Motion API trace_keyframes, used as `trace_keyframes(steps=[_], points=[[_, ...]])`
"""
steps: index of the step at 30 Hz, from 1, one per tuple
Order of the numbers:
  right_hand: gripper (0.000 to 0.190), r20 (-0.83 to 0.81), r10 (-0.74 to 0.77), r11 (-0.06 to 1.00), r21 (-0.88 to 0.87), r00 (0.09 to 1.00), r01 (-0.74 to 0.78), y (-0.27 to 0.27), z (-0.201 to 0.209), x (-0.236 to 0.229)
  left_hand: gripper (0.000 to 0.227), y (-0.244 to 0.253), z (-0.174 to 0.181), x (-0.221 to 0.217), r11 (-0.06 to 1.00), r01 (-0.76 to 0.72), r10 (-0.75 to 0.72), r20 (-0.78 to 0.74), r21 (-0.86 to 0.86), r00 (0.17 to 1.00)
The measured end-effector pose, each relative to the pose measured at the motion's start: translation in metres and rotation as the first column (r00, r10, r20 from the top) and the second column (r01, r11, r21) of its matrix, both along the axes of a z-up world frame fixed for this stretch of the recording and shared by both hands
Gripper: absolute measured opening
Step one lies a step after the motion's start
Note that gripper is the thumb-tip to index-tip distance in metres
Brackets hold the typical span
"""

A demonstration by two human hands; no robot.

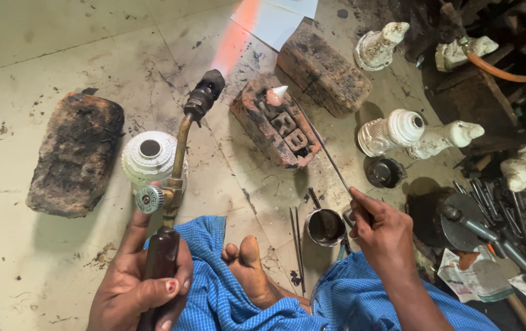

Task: The person uses a blowtorch to heat a small metal piece held by tweezers on a brick. They repeatedly apply a substance from a small container using a thin rod to the heated metal, likely for soldering or brazing.

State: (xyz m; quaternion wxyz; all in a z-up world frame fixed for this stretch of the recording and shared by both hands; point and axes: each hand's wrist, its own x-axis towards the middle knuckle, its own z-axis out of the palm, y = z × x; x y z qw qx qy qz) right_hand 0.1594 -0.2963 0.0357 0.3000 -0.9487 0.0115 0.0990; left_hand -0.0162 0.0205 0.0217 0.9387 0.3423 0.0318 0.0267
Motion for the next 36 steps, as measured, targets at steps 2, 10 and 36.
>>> trace_keyframes(steps=[2,10,36], points=[[0.041,-0.024,0.017,1.0,-0.022,1.0,-0.018,0.001,-0.001,-0.003,0.108,0.003,0.004,-0.002,1.0,-0.013,0.014,-0.032,0.022,0.999],[0.037,0.001,-0.03,0.999,-0.017,1.0,0.03,0.01,-0.014,-0.009,0.111,0.0,-0.02,-0.011,1.0,-0.007,0.006,-0.047,-0.011,0.999],[0.036,0.056,0.0,1.0,-0.003,0.998,0.0,0.03,-0.023,0.01,0.118,-0.026,-0.074,-0.003,0.94,0.179,-0.246,-0.213,-0.29,0.946]])
